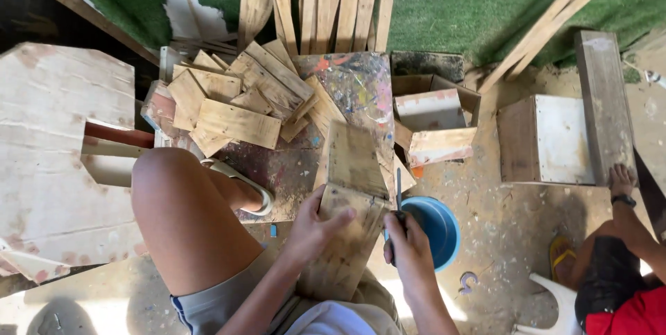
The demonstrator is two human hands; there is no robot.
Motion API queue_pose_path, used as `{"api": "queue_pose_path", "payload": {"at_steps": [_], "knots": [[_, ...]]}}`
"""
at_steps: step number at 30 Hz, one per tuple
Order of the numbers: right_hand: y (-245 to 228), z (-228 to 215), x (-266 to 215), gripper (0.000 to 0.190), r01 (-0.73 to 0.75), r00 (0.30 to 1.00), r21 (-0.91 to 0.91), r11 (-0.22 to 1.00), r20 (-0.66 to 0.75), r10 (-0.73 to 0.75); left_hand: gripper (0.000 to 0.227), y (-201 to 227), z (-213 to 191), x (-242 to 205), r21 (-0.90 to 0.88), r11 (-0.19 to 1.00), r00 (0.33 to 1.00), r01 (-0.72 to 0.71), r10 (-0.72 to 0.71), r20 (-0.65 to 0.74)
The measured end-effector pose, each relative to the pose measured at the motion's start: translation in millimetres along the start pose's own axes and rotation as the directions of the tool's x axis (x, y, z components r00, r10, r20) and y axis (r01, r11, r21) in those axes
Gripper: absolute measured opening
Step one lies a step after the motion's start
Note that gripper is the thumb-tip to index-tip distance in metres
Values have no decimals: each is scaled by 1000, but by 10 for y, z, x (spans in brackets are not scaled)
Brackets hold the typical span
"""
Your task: The person uses a screwdriver to tighten screws on a small wooden box, securing the joints. They then pick up a second wooden box and place it on top of the first one, stacking them together.
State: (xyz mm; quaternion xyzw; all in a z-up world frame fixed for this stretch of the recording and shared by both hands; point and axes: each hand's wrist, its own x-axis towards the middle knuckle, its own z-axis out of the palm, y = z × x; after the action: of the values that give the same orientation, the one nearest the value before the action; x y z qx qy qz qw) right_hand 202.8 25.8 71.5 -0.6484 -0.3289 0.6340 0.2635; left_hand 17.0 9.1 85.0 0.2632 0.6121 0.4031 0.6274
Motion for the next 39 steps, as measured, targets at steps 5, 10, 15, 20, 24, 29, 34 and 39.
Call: {"api": "queue_pose_path", "payload": {"at_steps": [5, 10, 15, 20, 24, 29, 34, 39], "knots": [[312, 39, 500, 23, -111, 994, -287, 952, -44, 103, 42, -485, 53, 434, -151, 988, 987, -36, 12, -158], [-94, 248, 361, 17, -210, 965, -411, 887, 57, 255, 64, -496, 32, 394, -34, 989, 963, 144, -148, -226], [89, 208, 449, 13, -224, 941, -495, 840, 112, 318, 43, -835, -30, 572, -75, 969, 911, 237, -248, -328], [230, 52, 446, 34, -119, 967, -688, 716, 84, 242, 48, -1040, -151, 705, 8, 983, 903, 181, -163, -397], [144, 36, 432, 57, -48, 985, -639, 768, 98, 143, 46, -908, -148, 671, -46, 995, 915, 85, -97, -392], [-327, 110, 302, 54, -150, 983, -568, 809, 4, 185, 30, -1109, -101, 842, -86, 996, 936, -6, -25, -352], [37, -78, 565, 44, 158, 985, -733, 661, 67, -162, 29, -1254, -26, 937, -119, 969, 906, 216, -244, -346], [42, -48, 668, 38, 449, 872, -766, 460, 263, -414, 33, -1328, 7, 994, -9, 984, 905, 180, -169, -390]]}}
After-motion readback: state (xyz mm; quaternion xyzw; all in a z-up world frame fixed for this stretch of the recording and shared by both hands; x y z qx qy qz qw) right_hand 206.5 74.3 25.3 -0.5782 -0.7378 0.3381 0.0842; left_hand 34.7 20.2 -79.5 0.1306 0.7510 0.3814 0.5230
